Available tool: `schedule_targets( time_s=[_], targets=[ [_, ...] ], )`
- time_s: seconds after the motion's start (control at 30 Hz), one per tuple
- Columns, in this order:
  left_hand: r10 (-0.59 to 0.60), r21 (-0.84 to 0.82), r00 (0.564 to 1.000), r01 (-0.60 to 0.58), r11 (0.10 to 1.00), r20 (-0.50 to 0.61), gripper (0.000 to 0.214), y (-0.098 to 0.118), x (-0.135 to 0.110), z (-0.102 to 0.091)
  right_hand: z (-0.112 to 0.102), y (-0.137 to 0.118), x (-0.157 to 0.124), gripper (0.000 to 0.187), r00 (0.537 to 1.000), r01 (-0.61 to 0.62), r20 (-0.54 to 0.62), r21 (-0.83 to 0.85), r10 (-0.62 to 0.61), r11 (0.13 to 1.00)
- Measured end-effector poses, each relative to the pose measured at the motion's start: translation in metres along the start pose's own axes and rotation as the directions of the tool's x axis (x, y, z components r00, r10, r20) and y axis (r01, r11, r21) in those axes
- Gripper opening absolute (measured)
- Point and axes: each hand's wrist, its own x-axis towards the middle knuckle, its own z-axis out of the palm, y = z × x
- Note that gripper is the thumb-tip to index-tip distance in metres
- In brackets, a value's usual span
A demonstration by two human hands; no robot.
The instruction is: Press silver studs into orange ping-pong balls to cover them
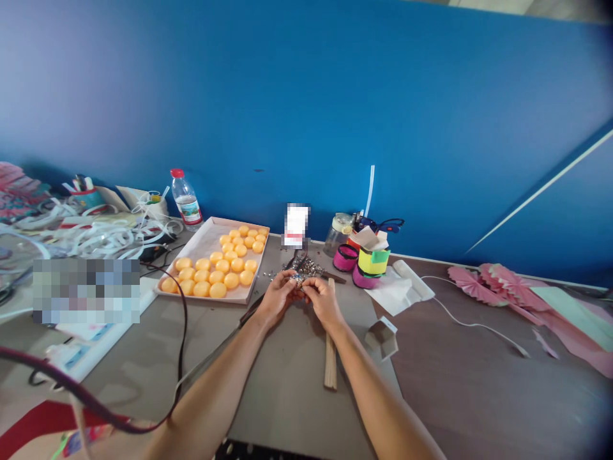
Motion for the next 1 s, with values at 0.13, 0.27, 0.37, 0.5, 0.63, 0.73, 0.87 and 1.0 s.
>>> schedule_targets(
  time_s=[0.13,0.27,0.37,0.5,0.63,0.73,0.87,1.0],
  targets=[
    [0.013,0.031,1.000,-0.012,0.999,-0.022,0.046,-0.0011,0.0006,-0.0009,-0.0011,-0.0009,-0.0004,0.014,1.000,-0.001,0.008,-0.002,0.001,1.000],
    [0.024,0.064,0.999,-0.022,0.998,-0.037,0.047,-0.0021,0.0007,-0.0014,-0.0029,-0.0012,-0.0004,0.015,1.000,-0.022,0.022,0.009,0.022,1.000],
    [0.040,0.104,0.998,-0.035,0.994,-0.045,0.045,-0.0027,0.0001,-0.0007,-0.0027,-0.0001,-0.0002,0.015,0.999,-0.029,0.016,0.014,0.028,0.999],
    [0.077,0.143,0.995,-0.068,0.987,-0.060,0.042,-0.0035,-0.0007,0.0010,-0.0021,0.0019,-0.0002,0.015,0.999,-0.033,0.014,-0.002,0.033,0.999],
    [0.116,0.194,0.990,-0.100,0.976,-0.075,0.040,-0.0047,-0.0004,0.0012,-0.0021,0.0019,-0.0005,0.014,1.000,-0.020,0.020,-0.030,0.021,0.999],
    [0.146,0.230,0.986,-0.123,0.965,-0.084,0.038,-0.0058,-0.0005,0.0011,-0.0019,0.0005,-0.0009,0.011,1.000,-0.020,0.007,-0.041,0.020,0.999],
    [0.168,0.260,0.982,-0.141,0.955,-0.086,0.038,-0.0073,-0.0010,0.0010,-0.0021,-0.0014,-0.0012,0.011,1.000,-0.028,0.010,-0.012,0.028,1.000],
    [0.198,0.323,0.977,-0.163,0.932,-0.079,0.036,-0.0080,-0.0014,0.0000,-0.0023,-0.0015,-0.0013,0.013,0.999,-0.041,0.025,-0.015,0.041,0.999]
  ],
)
